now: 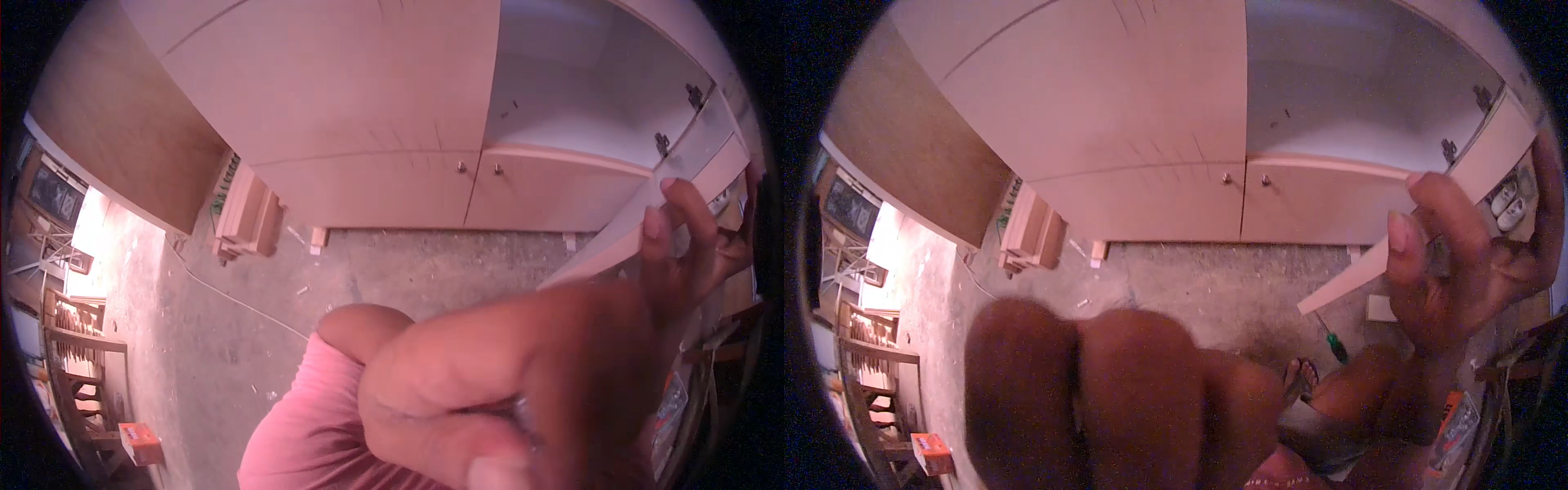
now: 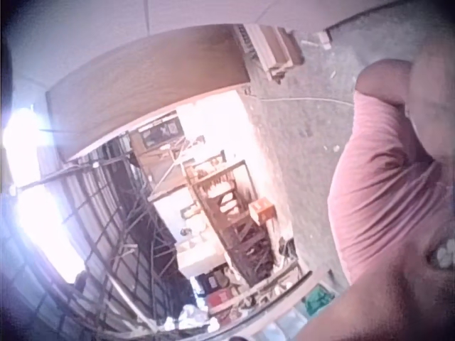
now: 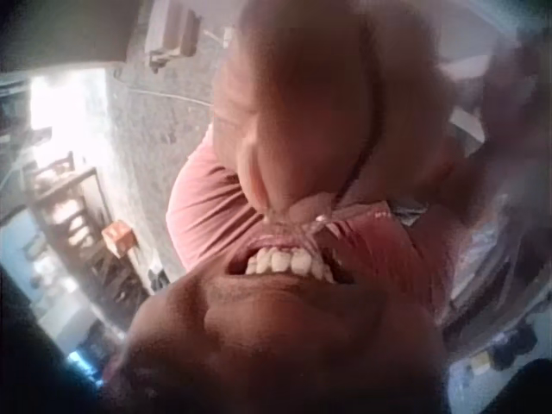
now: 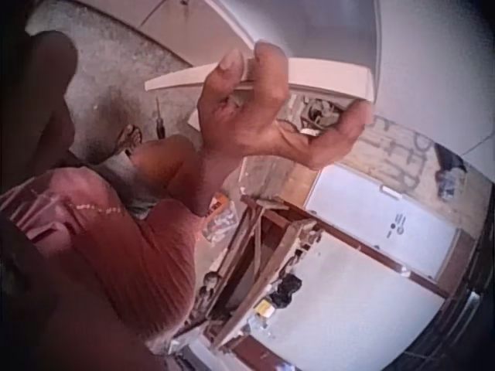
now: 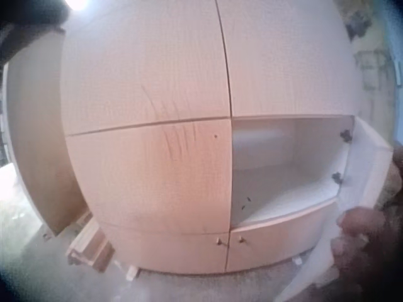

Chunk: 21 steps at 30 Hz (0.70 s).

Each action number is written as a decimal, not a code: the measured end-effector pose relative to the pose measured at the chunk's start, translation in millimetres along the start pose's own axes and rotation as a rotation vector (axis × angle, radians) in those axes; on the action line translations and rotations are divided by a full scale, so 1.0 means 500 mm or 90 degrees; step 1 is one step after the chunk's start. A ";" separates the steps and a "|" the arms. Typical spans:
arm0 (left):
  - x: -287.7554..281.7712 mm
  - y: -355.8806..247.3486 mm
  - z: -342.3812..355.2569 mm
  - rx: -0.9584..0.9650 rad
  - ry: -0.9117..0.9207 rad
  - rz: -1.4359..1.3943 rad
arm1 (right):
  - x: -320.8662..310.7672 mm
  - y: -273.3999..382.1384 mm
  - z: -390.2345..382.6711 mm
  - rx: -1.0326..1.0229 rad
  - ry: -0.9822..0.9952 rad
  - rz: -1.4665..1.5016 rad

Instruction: The person installs a handle on a cabinet door by holding the handle against the pre-drilled hole and securing it with a screw using a screwdriver.

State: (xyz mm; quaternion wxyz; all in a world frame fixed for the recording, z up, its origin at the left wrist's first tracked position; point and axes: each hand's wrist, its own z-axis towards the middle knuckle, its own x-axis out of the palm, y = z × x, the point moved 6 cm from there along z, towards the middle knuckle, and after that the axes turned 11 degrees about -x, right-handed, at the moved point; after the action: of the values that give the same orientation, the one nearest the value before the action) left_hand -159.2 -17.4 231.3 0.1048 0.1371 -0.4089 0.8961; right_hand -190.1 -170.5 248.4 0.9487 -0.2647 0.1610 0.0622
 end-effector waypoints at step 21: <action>-0.441 0.037 -0.105 -0.269 -0.410 0.143 | -0.003 -0.069 -0.069 0.058 0.018 0.213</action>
State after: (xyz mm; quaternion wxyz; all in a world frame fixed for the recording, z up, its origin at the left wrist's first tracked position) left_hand 34.0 -6.0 112.3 -0.1012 0.3406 -0.6087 0.7094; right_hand -193.8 -218.0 237.8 0.9338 -0.1919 0.2189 0.2078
